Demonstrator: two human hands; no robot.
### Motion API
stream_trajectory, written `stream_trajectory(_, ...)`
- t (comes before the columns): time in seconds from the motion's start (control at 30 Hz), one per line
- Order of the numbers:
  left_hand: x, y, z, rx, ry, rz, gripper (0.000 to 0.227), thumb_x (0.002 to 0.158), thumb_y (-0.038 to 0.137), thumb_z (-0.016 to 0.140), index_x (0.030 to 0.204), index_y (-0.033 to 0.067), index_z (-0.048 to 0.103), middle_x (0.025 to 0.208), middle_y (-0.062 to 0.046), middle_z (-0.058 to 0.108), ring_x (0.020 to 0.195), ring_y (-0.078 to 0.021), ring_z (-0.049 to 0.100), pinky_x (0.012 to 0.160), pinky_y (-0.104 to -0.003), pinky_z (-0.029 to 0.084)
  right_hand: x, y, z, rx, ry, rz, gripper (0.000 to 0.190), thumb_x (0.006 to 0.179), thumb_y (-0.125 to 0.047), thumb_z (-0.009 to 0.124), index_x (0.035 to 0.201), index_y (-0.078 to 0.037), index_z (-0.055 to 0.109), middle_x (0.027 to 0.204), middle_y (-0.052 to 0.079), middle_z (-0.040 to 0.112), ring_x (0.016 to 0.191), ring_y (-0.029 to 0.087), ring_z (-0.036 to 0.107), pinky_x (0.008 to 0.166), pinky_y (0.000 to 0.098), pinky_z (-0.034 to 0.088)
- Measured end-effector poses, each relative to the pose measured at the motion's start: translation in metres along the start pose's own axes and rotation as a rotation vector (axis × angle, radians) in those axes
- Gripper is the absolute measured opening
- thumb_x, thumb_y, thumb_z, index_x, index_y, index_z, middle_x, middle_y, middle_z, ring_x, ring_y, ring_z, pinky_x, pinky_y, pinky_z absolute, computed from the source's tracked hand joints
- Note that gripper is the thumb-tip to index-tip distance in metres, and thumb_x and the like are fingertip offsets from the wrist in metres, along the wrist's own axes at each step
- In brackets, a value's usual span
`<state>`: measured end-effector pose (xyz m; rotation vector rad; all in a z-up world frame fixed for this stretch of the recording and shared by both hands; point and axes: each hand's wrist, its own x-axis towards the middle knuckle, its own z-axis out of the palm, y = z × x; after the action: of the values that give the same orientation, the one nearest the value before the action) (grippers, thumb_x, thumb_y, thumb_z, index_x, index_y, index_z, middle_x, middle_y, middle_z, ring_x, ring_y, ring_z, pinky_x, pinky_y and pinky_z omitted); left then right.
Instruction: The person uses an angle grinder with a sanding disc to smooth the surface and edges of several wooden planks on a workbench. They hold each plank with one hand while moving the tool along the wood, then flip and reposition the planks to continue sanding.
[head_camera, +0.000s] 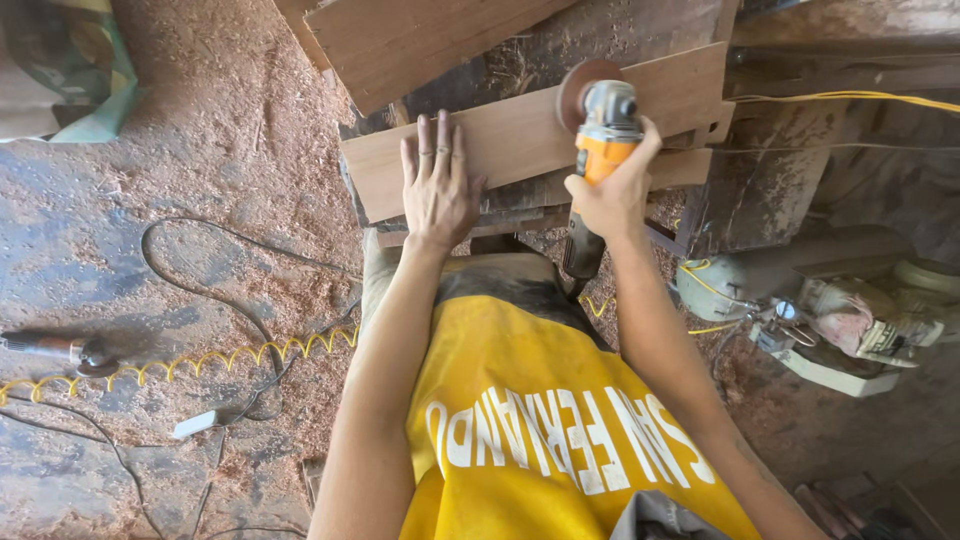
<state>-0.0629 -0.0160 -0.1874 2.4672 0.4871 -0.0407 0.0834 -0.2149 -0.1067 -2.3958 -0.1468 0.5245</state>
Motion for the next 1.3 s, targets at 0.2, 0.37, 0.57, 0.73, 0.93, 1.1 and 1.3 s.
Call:
stream_trajectory(0.2,0.007,-0.009,0.006,0.091,-0.092,0.035,0.083,0.098,0.047,0.06,0.161,0.0006,0.033,0.17,-0.019,0.019,0.157,-0.0388,0.014,0.124,-0.063,0.014,0.01,-0.001,-0.004,-0.239,-0.032,-0.179,0.095,0.078,-0.003,0.076,0.153,-0.007,0.018,0.124,0.031,0.063,0.111,0.052,0.064,0.098,0.0563,0.051)
stream_trajectory(0.37,0.006,-0.013,0.015,0.152,-0.096,0.074,0.078,0.104,0.051,0.056,0.161,0.0012,0.038,0.172,-0.018,0.019,0.158,-0.0415,0.013,0.125,-0.065,0.014,0.048,0.039,-0.05,-0.304,0.132,-0.138,0.091,0.073,-0.005,0.08,0.144,-0.006,0.023,0.119,0.03,0.062,0.108,0.049,0.065,0.094,0.0541,0.052)
stream_trajectory(0.57,0.007,-0.014,0.015,0.189,-0.063,0.092,0.078,0.101,0.05,0.059,0.159,-0.0003,0.043,0.172,-0.018,0.024,0.157,-0.0435,0.018,0.123,-0.066,0.016,0.104,0.086,-0.089,-0.194,0.218,0.111,0.089,0.071,-0.011,0.079,0.141,-0.008,0.025,0.117,0.024,0.066,0.106,0.041,0.07,0.093,0.0484,0.056)
stream_trajectory(0.73,0.004,-0.012,0.014,0.214,-0.013,0.116,0.075,0.102,0.048,0.062,0.157,-0.0021,0.049,0.171,-0.019,0.03,0.157,-0.0444,0.022,0.124,-0.067,0.019,0.124,0.111,-0.102,-0.165,0.307,0.147,0.091,0.07,-0.012,0.083,0.138,-0.007,0.024,0.119,0.026,0.061,0.106,0.041,0.068,0.094,0.0486,0.055)
stream_trajectory(0.93,0.005,-0.011,0.012,0.201,-0.009,0.112,0.073,0.103,0.046,0.063,0.156,-0.0013,0.05,0.171,-0.019,0.031,0.157,-0.0442,0.022,0.124,-0.066,0.019,0.081,0.08,-0.07,-0.118,0.233,0.05,0.093,0.072,-0.008,0.079,0.144,-0.006,0.02,0.125,0.028,0.056,0.111,0.041,0.065,0.097,0.0501,0.054)
stream_trajectory(1.1,0.005,-0.011,0.012,0.207,-0.003,0.124,0.073,0.104,0.046,0.063,0.156,-0.0039,0.049,0.17,-0.021,0.031,0.157,-0.0456,0.022,0.124,-0.067,0.021,0.007,0.023,-0.014,-0.211,0.123,-0.185,0.099,0.071,-0.003,0.08,0.148,-0.005,0.019,0.129,0.033,0.052,0.118,0.046,0.06,0.102,0.0534,0.05)
stream_trajectory(1.3,0.006,-0.011,0.007,0.203,0.046,0.205,0.067,0.104,0.042,0.065,0.151,-0.0033,0.055,0.167,-0.02,0.037,0.154,-0.0501,0.025,0.122,-0.068,0.024,-0.008,0.01,-0.011,-0.174,-0.137,0.053,0.096,0.08,-0.009,0.076,0.154,-0.005,0.016,0.119,0.03,0.063,0.108,0.048,0.067,0.099,0.0541,0.053)
